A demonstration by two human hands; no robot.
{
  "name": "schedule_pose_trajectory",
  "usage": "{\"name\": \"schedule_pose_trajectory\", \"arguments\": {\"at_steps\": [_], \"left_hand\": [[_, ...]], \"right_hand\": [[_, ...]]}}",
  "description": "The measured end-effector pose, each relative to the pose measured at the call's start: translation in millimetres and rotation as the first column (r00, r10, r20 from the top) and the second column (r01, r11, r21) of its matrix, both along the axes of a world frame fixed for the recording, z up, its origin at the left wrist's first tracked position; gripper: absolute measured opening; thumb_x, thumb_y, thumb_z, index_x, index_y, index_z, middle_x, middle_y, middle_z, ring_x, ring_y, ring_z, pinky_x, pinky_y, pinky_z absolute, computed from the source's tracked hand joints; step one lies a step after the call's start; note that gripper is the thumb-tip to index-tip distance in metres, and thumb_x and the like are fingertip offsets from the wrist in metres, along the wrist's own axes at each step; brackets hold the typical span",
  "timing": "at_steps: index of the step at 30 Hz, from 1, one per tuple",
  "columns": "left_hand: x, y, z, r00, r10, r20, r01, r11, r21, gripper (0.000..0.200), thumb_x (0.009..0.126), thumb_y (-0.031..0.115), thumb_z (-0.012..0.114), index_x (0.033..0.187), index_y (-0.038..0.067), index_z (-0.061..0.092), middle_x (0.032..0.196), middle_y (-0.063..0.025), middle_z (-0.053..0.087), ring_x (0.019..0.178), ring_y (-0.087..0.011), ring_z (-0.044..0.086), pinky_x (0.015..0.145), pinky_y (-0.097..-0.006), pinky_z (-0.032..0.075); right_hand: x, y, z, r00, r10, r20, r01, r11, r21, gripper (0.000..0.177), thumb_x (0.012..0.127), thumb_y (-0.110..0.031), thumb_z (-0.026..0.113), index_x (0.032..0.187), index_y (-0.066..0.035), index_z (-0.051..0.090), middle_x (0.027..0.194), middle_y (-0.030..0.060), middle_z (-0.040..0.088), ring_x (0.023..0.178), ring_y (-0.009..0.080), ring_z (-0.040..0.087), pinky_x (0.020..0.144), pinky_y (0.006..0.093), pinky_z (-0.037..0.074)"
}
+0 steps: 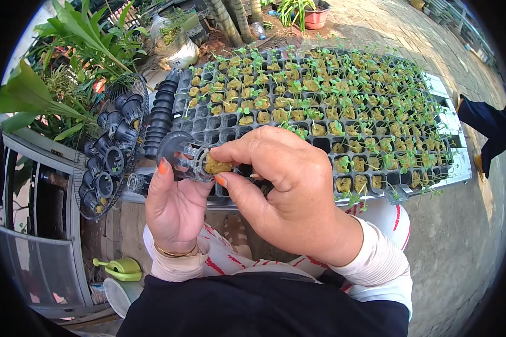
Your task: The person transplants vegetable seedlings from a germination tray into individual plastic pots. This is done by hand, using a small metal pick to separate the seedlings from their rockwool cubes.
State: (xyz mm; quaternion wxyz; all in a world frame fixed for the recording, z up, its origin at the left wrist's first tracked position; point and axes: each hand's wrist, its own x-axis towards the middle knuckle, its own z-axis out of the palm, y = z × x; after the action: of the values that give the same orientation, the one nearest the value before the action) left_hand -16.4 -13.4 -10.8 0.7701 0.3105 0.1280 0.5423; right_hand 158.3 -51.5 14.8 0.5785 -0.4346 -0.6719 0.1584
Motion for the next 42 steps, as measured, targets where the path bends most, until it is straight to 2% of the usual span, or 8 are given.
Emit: {"name": "schedule_pose_trajectory", "arguments": {"at_steps": [12,16,19,28,31,36,39,42], "left_hand": [[1.2,-0.7,2.1,0.998,0.033,-0.043,-0.032,0.999,0.041,0.038,0.091,0.011,0.056,0.123,0.002,0.039,0.115,-0.0138,0.056,0.106,-0.0259,0.060,0.089,-0.0408,0.052],[3.1,-1.6,4.7,0.993,0.077,-0.094,-0.068,0.992,0.102,0.039,0.089,0.009,0.058,0.122,0.002,0.039,0.113,-0.0132,0.057,0.103,-0.0239,0.061,0.089,-0.0395,0.052],[6.3,-5.1,9.6,0.985,0.117,-0.126,-0.102,0.988,0.120,0.039,0.087,0.006,0.060,0.120,0.003,0.040,0.112,-0.0123,0.057,0.100,-0.0209,0.061,0.088,-0.0362,0.052],[6.4,-4.8,7.9,0.972,0.165,-0.167,-0.141,0.980,0.144,0.041,0.085,0.003,0.063,0.119,0.005,0.041,0.113,-0.0121,0.056,0.100,-0.0183,0.060,0.086,-0.0327,0.051],[5.7,-3.0,7.7,0.982,0.132,-0.132,-0.113,0.983,0.142,0.041,0.085,0.003,0.063,0.120,0.005,0.040,0.115,-0.0133,0.055,0.102,-0.0197,0.060,0.088,-0.0336,0.051],[1.2,-2.1,5.0,0.956,0.208,-0.206,-0.159,0.960,0.231,0.057,0.085,0.013,0.064,0.130,-0.003,0.031,0.124,-0.0212,0.047,0.108,-0.0275,0.056,0.093,-0.0417,0.049],[1.2,-2.6,4.9,0.952,0.226,-0.208,-0.171,0.952,0.253,0.056,0.085,0.012,0.064,0.129,-0.001,0.032,0.125,-0.0215,0.047,0.109,-0.0276,0.056,0.093,-0.0417,0.049],[2.0,-3.3,2.2,0.940,0.270,-0.208,-0.204,0.934,0.293,0.057,0.083,0.010,0.066,0.129,0.002,0.034,0.126,-0.0212,0.046,0.110,-0.0272,0.056,0.093,-0.0411,0.049]], "right_hand": [[-1.4,0.7,0.0,0.996,-0.033,0.079,0.026,0.995,0.095,0.022,0.068,0.004,0.069,0.089,-0.003,0.068,0.079,0.0072,0.065,0.061,0.0145,0.056,0.051,0.0230,0.040],[2.0,2.4,-1.6,0.998,0.015,0.056,-0.021,0.994,0.105,0.020,0.069,0.003,0.069,0.088,-0.002,0.067,0.079,0.0072,0.064,0.059,0.0122,0.053,0.050,0.0221,0.038],[0.6,-1.2,3.0,0.999,0.010,-0.039,-0.012,0.999,-0.048,0.016,0.069,0.003,0.069,0.084,-0.002,0.066,0.077,0.0060,0.063,0.058,0.0098,0.050,0.049,0.0214,0.036],[-1.5,5.1,-6.5,1.000,-0.024,0.001,0.023,0.994,0.110,0.012,0.069,0.005,0.067,0.078,-0.002,0.063,0.073,0.0045,0.062,0.056,0.0093,0.048,0.048,0.0217,0.036],[1.9,3.7,-5.0,0.999,0.035,-0.008,-0.034,0.996,0.081,0.013,0.069,0.004,0.067,0.080,-0.002,0.064,0.078,0.0053,0.064,0.058,0.0084,0.048,0.050,0.0207,0.036],[8.7,-3.4,2.3,0.976,0.091,-0.199,-0.125,0.979,-0.161,0.023,0.070,0.001,0.070,0.093,0.001,0.063,0.092,0.0049,0.061,0.069,0.0051,0.043,0.060,0.0179,0.036],[7.3,-0.2,1.5,0.983,0.036,-0.181,-0.060,0.990,-0.129,0.020,0.066,-0.002,0.068,0.086,-0.002,0.064,0.076,0.0059,0.062,0.059,0.0129,0.049,0.051,0.0243,0.039],[5.9,-1.0,1.4,0.989,0.025,-0.149,-0.048,0.987,-0.155,0.019,0.066,-0.003,0.069,0.085,-0.003,0.064,0.075,0.0050,0.062,0.058,0.0130,0.049,0.050,0.0247,0.039]]}}
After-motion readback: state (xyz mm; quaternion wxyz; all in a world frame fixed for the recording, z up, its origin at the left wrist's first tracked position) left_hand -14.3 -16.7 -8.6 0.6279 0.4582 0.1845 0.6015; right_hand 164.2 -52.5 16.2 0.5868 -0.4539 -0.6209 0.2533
